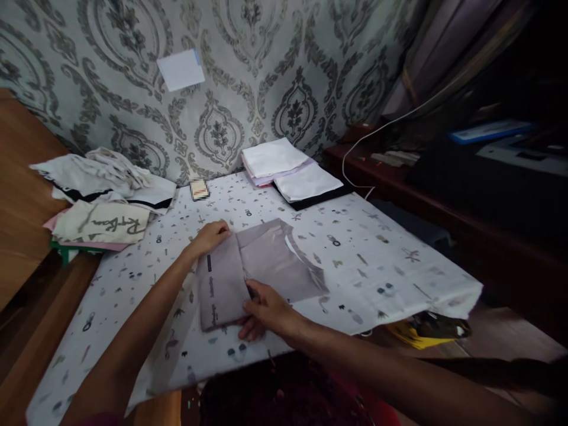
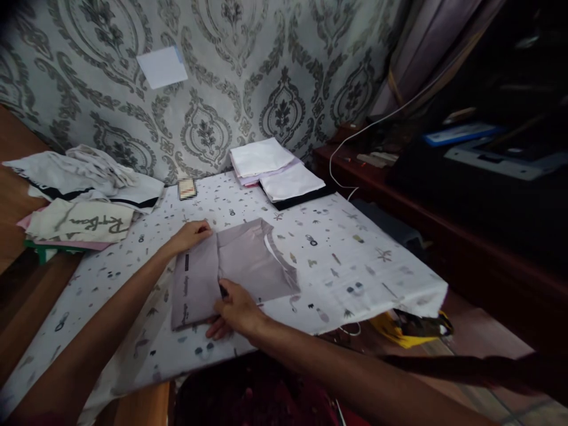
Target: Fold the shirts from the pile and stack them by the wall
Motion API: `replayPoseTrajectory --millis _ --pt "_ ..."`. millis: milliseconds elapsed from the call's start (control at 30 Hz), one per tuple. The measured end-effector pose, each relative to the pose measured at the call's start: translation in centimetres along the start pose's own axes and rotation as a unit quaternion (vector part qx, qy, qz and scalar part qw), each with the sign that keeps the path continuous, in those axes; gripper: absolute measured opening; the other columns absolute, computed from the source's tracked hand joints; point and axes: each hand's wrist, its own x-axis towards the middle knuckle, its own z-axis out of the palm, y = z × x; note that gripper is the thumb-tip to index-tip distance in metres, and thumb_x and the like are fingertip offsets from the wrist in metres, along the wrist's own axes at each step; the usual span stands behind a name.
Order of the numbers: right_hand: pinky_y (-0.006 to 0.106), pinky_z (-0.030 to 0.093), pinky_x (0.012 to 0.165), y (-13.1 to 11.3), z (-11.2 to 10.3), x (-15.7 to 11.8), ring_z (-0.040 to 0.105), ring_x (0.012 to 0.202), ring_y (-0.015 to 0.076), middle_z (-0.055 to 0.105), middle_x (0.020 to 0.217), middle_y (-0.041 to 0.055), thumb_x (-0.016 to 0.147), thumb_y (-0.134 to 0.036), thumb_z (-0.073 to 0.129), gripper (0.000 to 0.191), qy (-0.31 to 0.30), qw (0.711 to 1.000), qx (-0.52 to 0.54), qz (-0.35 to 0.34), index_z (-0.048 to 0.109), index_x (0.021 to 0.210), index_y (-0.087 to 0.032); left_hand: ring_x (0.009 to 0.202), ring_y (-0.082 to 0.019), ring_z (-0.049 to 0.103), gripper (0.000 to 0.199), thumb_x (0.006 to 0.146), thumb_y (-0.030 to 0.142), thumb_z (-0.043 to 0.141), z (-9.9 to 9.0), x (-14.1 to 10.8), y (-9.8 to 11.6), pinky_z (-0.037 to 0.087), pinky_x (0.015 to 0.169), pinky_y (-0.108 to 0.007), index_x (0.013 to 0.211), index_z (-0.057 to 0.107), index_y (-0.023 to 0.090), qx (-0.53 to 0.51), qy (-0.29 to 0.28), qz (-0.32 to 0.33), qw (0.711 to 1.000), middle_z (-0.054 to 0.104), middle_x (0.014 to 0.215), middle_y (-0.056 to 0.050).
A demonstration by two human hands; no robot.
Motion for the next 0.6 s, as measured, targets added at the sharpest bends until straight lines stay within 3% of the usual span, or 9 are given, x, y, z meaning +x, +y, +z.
replayPoseTrajectory --millis 67,167,233,333,400,500,600 --pt "0.018 0.049 0.044 -0.5 0.0 -0.5 0.064 0.049 0.0108 0.063 0.067 -0.0001 0.088 -0.008 0.043 0.067 -0.001 1.000 -0.014 0.011 0.021 0.152 -0.010 0.088 -0.025 0.059 0.019 0.082 0.036 0.057 0.3 -0.6 -0.1 0.047 0.084 -0.038 0.087 0.064 0.019 0.034 0.037 0.000 0.999 0.063 0.085 -0.006" --pt "0.023 0.050 0.047 -1.3 -0.9 -1.5 0.062 0.047 0.0119 0.061 0.068 -0.0019 0.090 -0.013 0.044 0.066 -0.019 0.996 -0.086 0.017 0.020 0.151 -0.011 0.111 -0.028 0.057 0.029 0.092 0.035 0.046 0.4 -2.5 -0.3 0.045 0.097 -0.043 0.110 0.062 0.018 0.101 0.114 0.023 0.988 0.064 0.112 -0.012" --pt "0.026 0.049 0.049 -1.9 -2.0 -1.9 0.058 0.046 0.0124 0.060 0.066 -0.0028 0.091 -0.019 0.048 0.063 -0.001 0.978 -0.204 -0.039 0.026 0.150 -0.011 0.124 -0.027 0.054 0.037 0.098 0.036 0.038 0.8 -4.2 -0.3 0.042 0.105 -0.043 0.124 0.057 0.017 0.133 0.148 0.046 0.979 0.061 0.129 -0.014" --pt "0.031 0.049 0.061 -3.0 -3.7 -1.3 0.056 0.054 0.0153 0.059 0.062 -0.0016 0.092 -0.024 0.049 0.047 0.081 0.897 -0.388 -0.196 0.048 0.138 -0.011 0.141 -0.027 0.041 0.048 0.100 0.041 0.035 2.6 -6.5 -0.1 0.034 0.114 -0.046 0.139 0.047 0.015 0.175 0.142 0.042 0.973 0.048 0.150 -0.017" --pt "0.035 0.050 0.072 -3.9 -4.0 0.3 0.061 0.068 0.0191 0.064 0.070 0.0024 0.094 -0.023 0.045 0.040 0.120 0.842 -0.444 -0.281 0.055 0.131 -0.013 0.146 -0.029 0.033 0.053 0.101 0.043 0.036 4.2 -7.6 0.4 0.029 0.118 -0.051 0.143 0.043 0.013 0.214 0.120 0.027 0.969 0.041 0.155 -0.018" --pt "0.041 0.049 0.093 -5.3 -3.3 4.2 0.062 0.103 0.0235 0.069 0.108 0.0123 0.095 -0.018 0.040 0.039 0.128 0.770 -0.499 -0.378 0.056 0.130 -0.015 0.149 -0.029 0.029 0.054 0.101 0.042 0.036 5.9 -8.3 1.0 0.023 0.120 -0.054 0.145 0.041 0.011 0.246 0.093 0.025 0.964 0.040 0.155 -0.020" --pt "0.042 0.038 0.111 -6.3 -2.3 8.4 0.049 0.131 0.0251 0.055 0.139 0.0187 0.095 -0.015 0.038 0.042 0.110 0.710 -0.573 -0.394 0.053 0.134 -0.010 0.147 -0.028 0.033 0.050 0.101 0.036 0.035 5.7 -8.5 0.7 0.024 0.119 -0.053 0.145 0.041 0.012 0.222 0.109 0.033 0.968 0.043 0.154 -0.018"
